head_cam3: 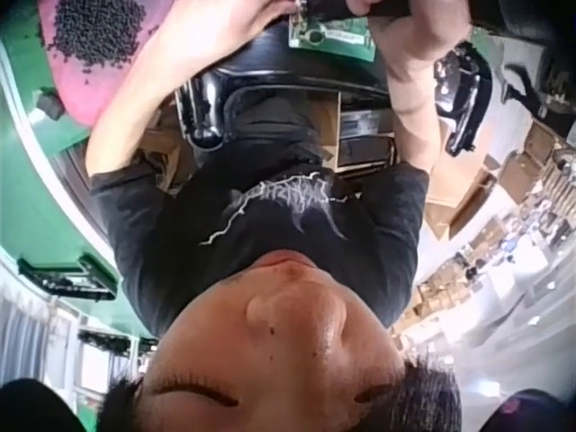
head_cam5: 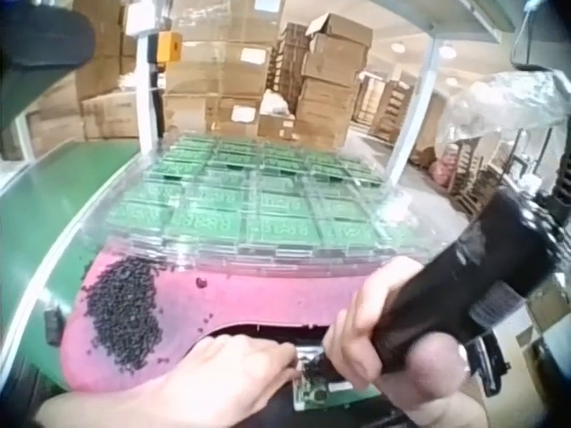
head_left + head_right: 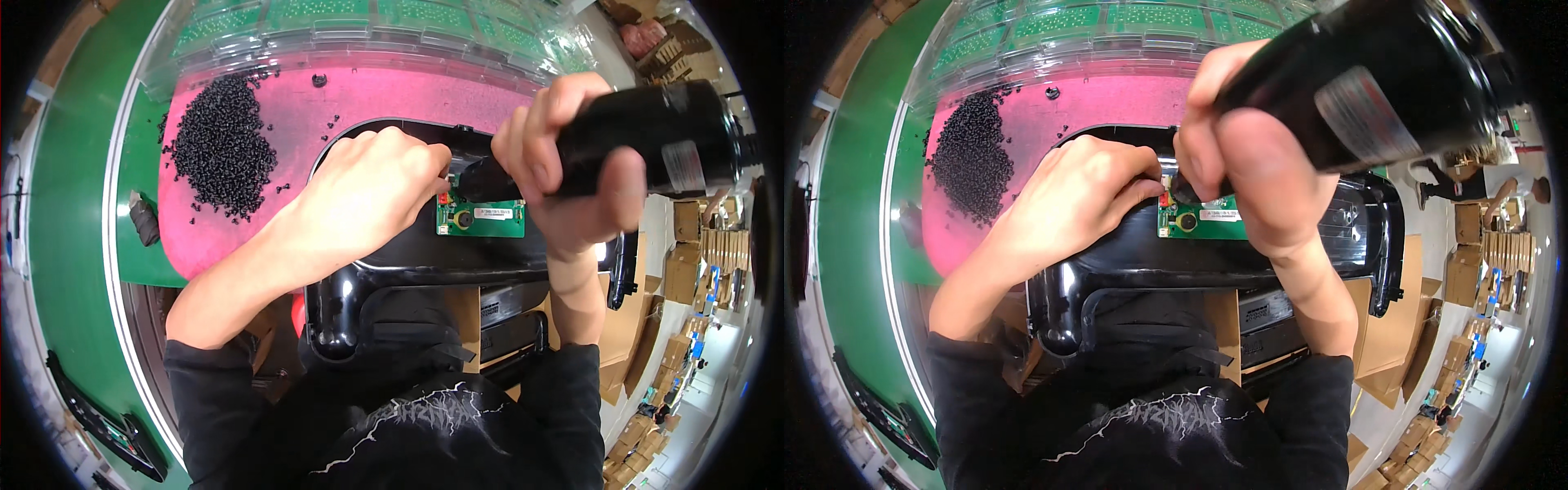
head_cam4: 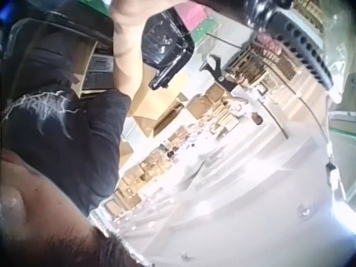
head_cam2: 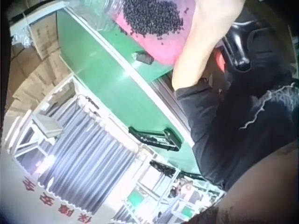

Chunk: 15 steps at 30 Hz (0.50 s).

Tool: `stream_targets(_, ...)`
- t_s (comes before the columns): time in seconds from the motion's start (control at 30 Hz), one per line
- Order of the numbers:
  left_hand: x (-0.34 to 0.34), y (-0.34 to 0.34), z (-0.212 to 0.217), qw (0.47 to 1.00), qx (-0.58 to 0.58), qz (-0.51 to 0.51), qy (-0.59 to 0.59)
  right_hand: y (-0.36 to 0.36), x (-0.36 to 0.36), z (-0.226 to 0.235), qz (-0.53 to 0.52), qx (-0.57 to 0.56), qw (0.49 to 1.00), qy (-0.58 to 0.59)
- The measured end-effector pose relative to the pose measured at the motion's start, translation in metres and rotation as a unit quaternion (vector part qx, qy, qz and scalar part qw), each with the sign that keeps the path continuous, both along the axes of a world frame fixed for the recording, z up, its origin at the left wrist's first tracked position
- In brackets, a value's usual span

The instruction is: Assembling a circuit board into a plastic housing using an electric screwdriver.

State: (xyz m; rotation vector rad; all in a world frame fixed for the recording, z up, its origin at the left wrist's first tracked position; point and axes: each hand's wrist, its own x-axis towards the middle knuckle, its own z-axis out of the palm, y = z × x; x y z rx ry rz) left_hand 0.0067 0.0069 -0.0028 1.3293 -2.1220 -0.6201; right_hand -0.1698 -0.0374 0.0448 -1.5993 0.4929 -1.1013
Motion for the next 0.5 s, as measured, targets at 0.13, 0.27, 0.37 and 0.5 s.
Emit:
stream_targets(0.13, 0.000, 0.000, -0.004, 1.000, -0.021, -0.019, -0.003, 0.000, -0.012, -0.005, 0.026, 0.038, 0.993, -0.110)
stream_targets(0.27, -0.007, -0.003, 0.002, 0.998, -0.014, -0.055, -0.003, 0.014, -0.042, 0.022, 0.064, 0.009, 0.980, -0.188)
stream_targets(0.37, -0.002, -0.001, -0.003, 0.988, -0.065, -0.088, 0.107, 0.018, -0.040, 0.025, 0.108, 0.037, 0.966, -0.234)
stream_targets(0.5, -0.005, -0.005, 0.001, 0.982, -0.071, -0.131, 0.119, 0.021, -0.051, 0.032, 0.116, 0.017, 0.970, -0.213)
